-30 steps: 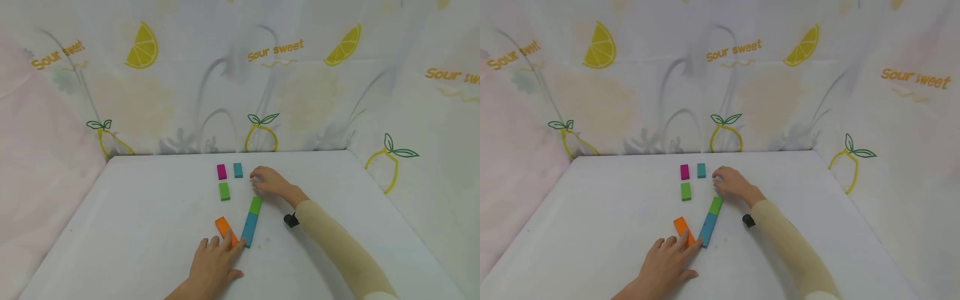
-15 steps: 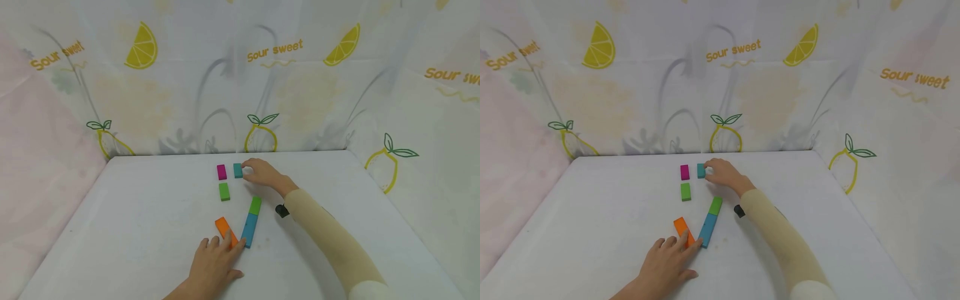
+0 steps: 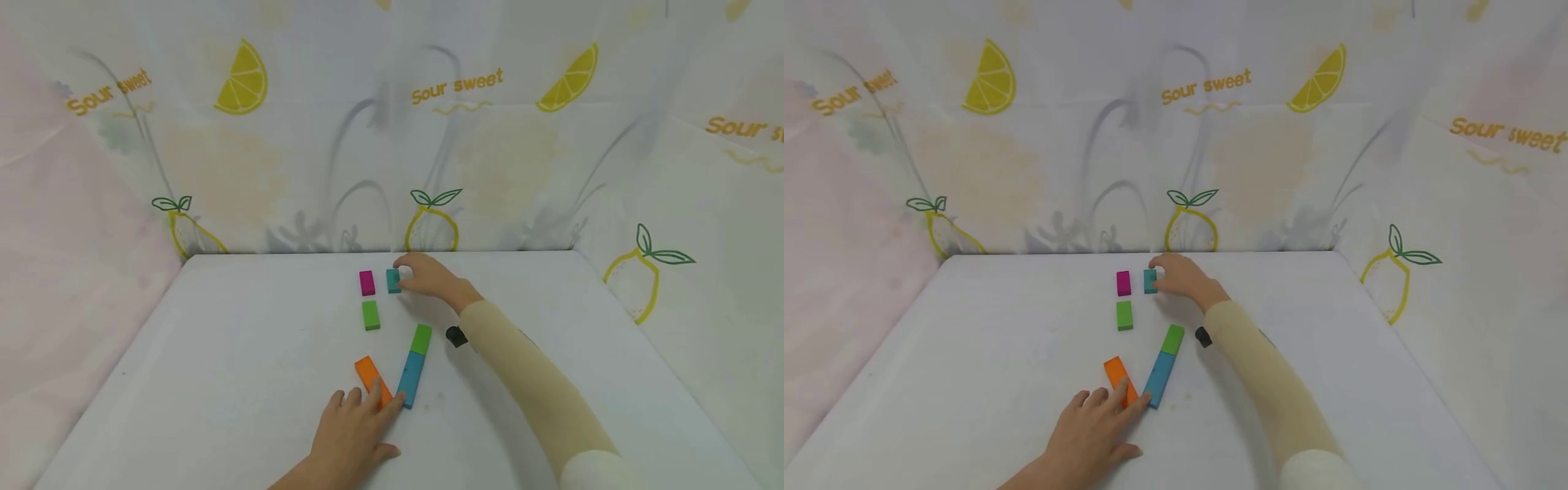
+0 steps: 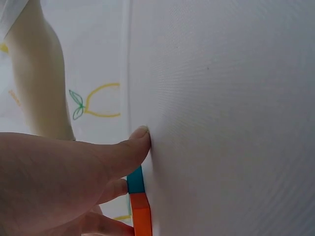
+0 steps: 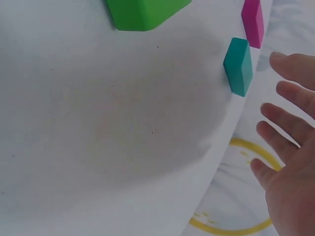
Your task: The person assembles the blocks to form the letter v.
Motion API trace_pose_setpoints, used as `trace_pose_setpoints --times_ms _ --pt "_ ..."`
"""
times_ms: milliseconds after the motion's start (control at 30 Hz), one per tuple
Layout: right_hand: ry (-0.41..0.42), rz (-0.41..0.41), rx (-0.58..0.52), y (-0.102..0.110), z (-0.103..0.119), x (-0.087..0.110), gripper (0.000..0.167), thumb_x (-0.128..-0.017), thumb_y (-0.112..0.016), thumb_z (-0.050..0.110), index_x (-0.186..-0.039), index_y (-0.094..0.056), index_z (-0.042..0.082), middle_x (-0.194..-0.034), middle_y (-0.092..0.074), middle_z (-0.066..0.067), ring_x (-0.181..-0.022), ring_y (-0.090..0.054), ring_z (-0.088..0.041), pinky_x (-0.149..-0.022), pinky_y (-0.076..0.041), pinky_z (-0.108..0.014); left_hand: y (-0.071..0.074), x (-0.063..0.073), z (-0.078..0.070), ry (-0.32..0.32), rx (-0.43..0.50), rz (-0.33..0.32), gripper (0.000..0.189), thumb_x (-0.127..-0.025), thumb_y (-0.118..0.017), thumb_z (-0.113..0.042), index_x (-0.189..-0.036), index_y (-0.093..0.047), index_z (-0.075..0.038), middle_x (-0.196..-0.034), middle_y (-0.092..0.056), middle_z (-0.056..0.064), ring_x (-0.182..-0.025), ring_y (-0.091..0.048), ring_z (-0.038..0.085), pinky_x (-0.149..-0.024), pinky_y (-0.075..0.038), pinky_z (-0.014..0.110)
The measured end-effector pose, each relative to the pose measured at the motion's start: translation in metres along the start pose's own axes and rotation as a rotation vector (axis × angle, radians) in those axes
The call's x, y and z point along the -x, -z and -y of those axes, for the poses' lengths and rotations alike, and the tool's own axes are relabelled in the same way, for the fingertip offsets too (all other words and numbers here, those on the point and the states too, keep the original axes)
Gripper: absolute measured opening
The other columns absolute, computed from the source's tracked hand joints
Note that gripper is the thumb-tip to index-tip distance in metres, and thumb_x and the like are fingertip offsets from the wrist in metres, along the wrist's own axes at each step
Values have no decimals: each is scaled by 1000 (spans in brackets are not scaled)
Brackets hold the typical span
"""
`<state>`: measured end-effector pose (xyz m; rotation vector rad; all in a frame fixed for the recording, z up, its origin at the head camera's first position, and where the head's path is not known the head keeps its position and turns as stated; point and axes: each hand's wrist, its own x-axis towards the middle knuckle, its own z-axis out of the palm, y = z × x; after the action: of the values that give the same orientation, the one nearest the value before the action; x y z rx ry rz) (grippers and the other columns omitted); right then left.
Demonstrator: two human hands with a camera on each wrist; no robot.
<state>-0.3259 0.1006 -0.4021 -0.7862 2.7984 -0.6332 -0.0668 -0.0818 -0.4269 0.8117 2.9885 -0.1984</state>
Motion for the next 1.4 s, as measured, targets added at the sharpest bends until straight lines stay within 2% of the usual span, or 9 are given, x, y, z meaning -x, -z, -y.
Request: trace_pose_setpoints --times_ms 367,800,1067,1267,1400 --pt "-62 27 -18 -5 0 -9 48 -91 -64 26 -136 -57 12 -148 -52 -5 -139 -44 -23 -120 -32 -42 1 0 2 -4 -2 20 73 -80 -61 -72 -145 -47 -40 -141 -55 4 -88 -50 22 -80 -46 39" --pt "-55 33 -47 -15 -4 -15 51 -91 -68 23 -137 -55 9 -148 -52 -8 -140 -45 -24 -120 -32 -40 0 0 4 -12 7 12 73 -81 -60 -72 -145 -47 -40 -141 -55 5 -90 -52 23 -78 -45 39" --pt "-25 21 -23 -24 -6 -16 49 -89 -64 20 -135 -57 6 -142 -57 -11 -130 -51 -26 -116 -36 -41 0 1 3 -21 23 12 74 -81 -60 -72 -146 -46 -39 -141 -55 5 -91 -52 22 -79 -46 40" --pt "-46 11 -44 -26 -3 -15 44 -89 -61 16 -132 -57 8 -138 -60 -10 -122 -53 -25 -114 -39 -40 -3 2 3 -19 37 -16 74 -80 -62 -71 -145 -47 -39 -141 -56 5 -91 -52 22 -77 -44 38" --pt "-55 -1 -18 -28 -3 -16 41 -89 -62 15 -130 -59 10 -135 -61 -8 -119 -54 -24 -112 -40 -40 -4 2 3 -17 28 -23 74 -80 -61 -72 -145 -48 -39 -141 -55 5 -90 -51 22 -76 -44 38"
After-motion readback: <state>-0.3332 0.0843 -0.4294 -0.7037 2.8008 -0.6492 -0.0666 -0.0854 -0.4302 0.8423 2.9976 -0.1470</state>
